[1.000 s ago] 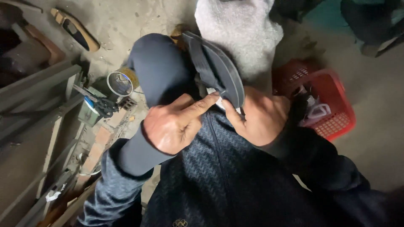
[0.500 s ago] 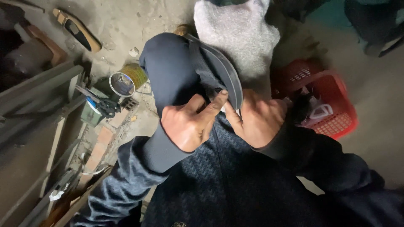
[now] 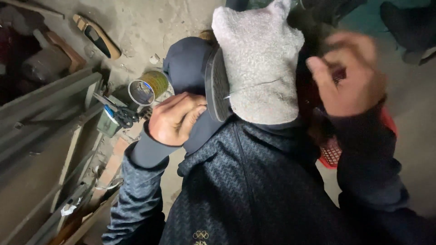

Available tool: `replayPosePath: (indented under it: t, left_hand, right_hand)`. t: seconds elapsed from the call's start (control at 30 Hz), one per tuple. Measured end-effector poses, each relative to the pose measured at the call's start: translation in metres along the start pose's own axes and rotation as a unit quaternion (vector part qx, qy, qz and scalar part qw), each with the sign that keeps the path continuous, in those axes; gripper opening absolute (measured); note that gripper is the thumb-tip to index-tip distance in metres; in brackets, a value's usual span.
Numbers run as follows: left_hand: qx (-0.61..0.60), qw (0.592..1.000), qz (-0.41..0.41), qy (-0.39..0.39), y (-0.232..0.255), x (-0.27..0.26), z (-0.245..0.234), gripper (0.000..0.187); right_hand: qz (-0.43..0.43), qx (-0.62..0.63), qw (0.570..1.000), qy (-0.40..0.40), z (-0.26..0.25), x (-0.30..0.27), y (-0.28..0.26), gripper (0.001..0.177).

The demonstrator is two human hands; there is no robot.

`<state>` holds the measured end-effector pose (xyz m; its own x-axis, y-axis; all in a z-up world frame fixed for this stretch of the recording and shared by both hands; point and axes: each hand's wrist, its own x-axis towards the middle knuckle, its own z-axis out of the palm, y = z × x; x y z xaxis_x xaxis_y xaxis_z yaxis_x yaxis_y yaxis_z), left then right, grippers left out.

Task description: Hand-sewing a strap onto a sandal sole using a sewing awl and thread.

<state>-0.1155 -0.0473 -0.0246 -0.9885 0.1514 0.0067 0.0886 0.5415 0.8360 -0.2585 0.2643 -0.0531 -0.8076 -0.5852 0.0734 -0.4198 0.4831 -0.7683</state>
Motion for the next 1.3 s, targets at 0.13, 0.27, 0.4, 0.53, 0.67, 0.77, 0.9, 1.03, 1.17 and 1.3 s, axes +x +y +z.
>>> replayPosePath:
  t: [0.13,0.27,0.4,0.53,0.67,0.77,0.9,1.03,1.17,1.3]
  left_hand:
    - [-0.008,0.999,0.009,-0.05,-0.001,0.005,0.005,0.029]
    - [-0.004,0.999,-0.041,-0.029,-0.004,0.0,0.013,0.013]
    - [-0.044,0.999,-0.027,-0.012,-0.008,-0.003,0.016,0.021]
    - [-0.016,1.0,-0.013,0.011,-0.007,-0.001,0.02,0.022]
    - [0.058,0.997,0.03,0.028,-0.007,0.002,0.022,0.028]
    - [0.028,0.996,0.046,0.073,-0.009,0.007,0.022,0.026]
    - [0.059,0.994,0.044,0.082,0.002,0.01,0.02,0.024]
    - [0.063,0.993,0.055,0.087,-0.004,0.005,0.023,0.027]
    - [0.086,0.992,0.003,0.092,-0.019,-0.01,0.033,0.032]
    - [0.103,0.987,-0.058,0.109,-0.023,-0.017,0.033,0.047]
  right_hand:
    - [-0.016,-0.171,0.983,0.072,0.017,-0.004,-0.013,0.014]
    - [-0.123,-0.108,0.987,0.003,0.061,-0.007,-0.04,0.057]
    - [-0.177,-0.017,0.984,0.013,0.043,0.001,-0.061,0.004]
    - [-0.044,0.317,0.942,-0.098,0.013,-0.005,-0.075,0.01]
    - [-0.021,0.33,0.933,-0.143,0.005,0.012,-0.085,0.01]
    - [0.007,0.199,0.979,-0.044,0.04,0.003,-0.066,0.019]
    - [-0.024,0.144,0.989,-0.031,0.057,0.005,-0.067,0.019]
    - [-0.016,0.112,0.992,-0.061,0.054,0.009,-0.074,0.02]
    - [-0.024,0.084,0.995,-0.039,0.044,0.012,-0.09,0.025]
    - [-0.038,0.06,0.997,-0.022,0.049,0.007,-0.086,0.032]
